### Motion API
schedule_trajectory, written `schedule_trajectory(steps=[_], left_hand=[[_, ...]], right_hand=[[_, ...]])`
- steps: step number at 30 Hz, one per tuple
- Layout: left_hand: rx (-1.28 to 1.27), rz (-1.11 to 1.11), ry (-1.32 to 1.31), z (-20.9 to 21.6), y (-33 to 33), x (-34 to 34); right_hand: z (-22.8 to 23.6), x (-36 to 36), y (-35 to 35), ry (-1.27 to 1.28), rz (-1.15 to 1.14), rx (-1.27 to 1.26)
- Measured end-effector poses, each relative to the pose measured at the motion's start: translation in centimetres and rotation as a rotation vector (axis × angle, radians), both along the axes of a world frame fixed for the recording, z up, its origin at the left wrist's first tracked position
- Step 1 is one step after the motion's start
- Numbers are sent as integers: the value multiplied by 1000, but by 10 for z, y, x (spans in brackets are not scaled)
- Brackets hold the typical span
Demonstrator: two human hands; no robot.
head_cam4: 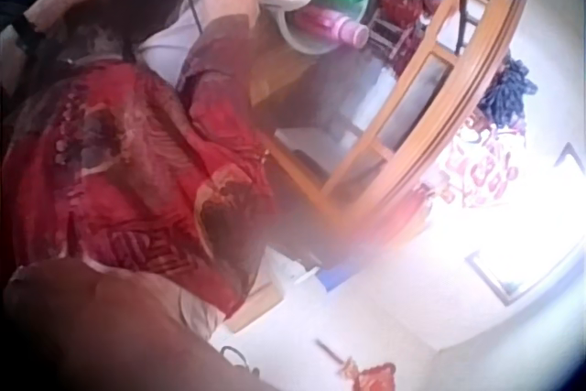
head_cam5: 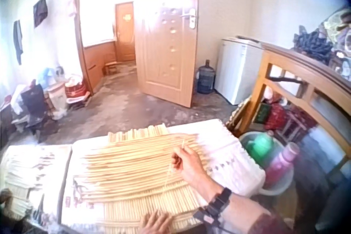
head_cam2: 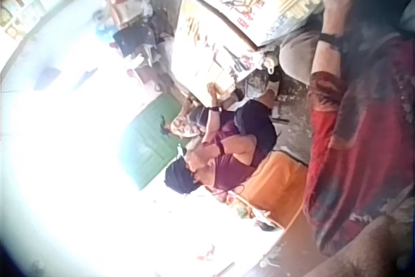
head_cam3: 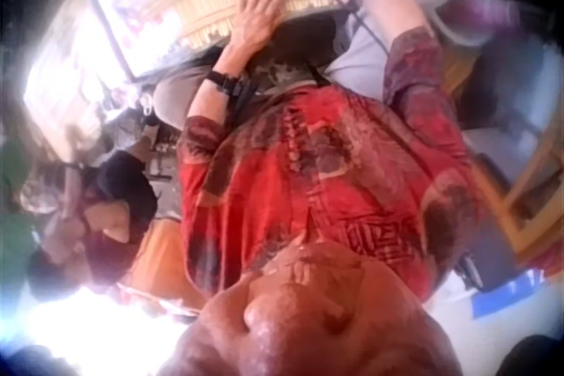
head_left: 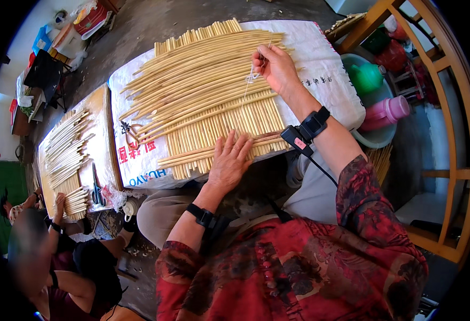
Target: The person weaves wooden sticks together using white string to assemble a mat, picking up individual sticks and threading the string around them in a repeating pattern.
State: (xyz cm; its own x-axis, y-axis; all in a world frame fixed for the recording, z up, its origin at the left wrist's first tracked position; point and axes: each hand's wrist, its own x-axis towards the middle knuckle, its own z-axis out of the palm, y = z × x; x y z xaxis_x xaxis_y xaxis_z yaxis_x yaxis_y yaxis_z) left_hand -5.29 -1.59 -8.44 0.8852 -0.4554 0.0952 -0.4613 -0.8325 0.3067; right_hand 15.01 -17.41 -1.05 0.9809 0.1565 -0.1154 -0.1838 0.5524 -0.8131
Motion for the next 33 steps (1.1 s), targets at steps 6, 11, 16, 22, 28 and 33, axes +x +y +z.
schedule_trajectory(steps=[6, 11, 16, 22, 28, 33], left_hand=[[4, 10, -29, -1, -2, 0], [-15, 43, -82, -5, -6, -5], [-37, 63, -56, -2, -5, -7], [-67, 93, -95, 3, -6, -7], [-87, 76, -153, 10, -1, -7], [-400, 115, -259, 28, 25, 6]], right_hand=[[1, -7, -6, -31, -5, -1], [16, -23, -5, -59, 17, -264], [27, -46, -17, -147, 74, -451], [37, -53, -37, -224, 58, -667], [41, -57, -44, -215, 53, -778], [45, -55, -49, -272, 19, -730]])
